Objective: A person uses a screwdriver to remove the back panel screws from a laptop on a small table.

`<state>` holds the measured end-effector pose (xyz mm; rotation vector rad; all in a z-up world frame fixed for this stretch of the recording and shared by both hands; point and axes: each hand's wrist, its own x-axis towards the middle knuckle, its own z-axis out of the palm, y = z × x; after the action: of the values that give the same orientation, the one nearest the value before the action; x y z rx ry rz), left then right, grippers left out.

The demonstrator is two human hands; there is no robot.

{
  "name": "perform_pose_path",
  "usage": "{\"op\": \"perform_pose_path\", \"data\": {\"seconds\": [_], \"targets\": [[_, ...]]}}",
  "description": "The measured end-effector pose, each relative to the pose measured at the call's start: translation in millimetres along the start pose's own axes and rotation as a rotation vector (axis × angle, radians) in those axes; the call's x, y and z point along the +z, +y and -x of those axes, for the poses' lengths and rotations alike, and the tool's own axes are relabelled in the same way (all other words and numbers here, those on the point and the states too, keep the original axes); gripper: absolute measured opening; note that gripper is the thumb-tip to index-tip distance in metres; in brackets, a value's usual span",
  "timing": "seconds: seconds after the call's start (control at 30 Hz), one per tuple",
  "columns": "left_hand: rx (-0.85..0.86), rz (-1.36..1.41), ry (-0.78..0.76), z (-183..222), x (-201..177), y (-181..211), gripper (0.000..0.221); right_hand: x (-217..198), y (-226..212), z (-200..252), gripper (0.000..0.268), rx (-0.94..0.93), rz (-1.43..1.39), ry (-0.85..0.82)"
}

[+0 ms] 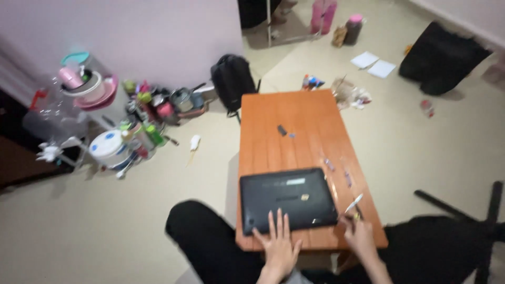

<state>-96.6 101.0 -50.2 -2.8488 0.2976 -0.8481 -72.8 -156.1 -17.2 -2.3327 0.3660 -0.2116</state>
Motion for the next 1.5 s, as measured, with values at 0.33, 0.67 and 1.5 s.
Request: {"op": "perform_pose_path", "data": {"seconds": [0.33,0.67,1.5], "targets": [[0.076,0.185,-0.112,9.6,1.9,-11.8,0.107,2.5,9.8,34.8,0.026,-0.049,-0.003,-0.033],[0.162,1.014,-0.421,-110.0,-60.3,12.1,0.043,-9.7,-41.6,41.1,0.015,-0.044,-0.02,0.03],[0.327,0.865,-0.39,-158.8,29.5,7.1,0.072,-15.4,-63.5,-70.6,0.004,-0.694,-0.129,-0.198]]}}
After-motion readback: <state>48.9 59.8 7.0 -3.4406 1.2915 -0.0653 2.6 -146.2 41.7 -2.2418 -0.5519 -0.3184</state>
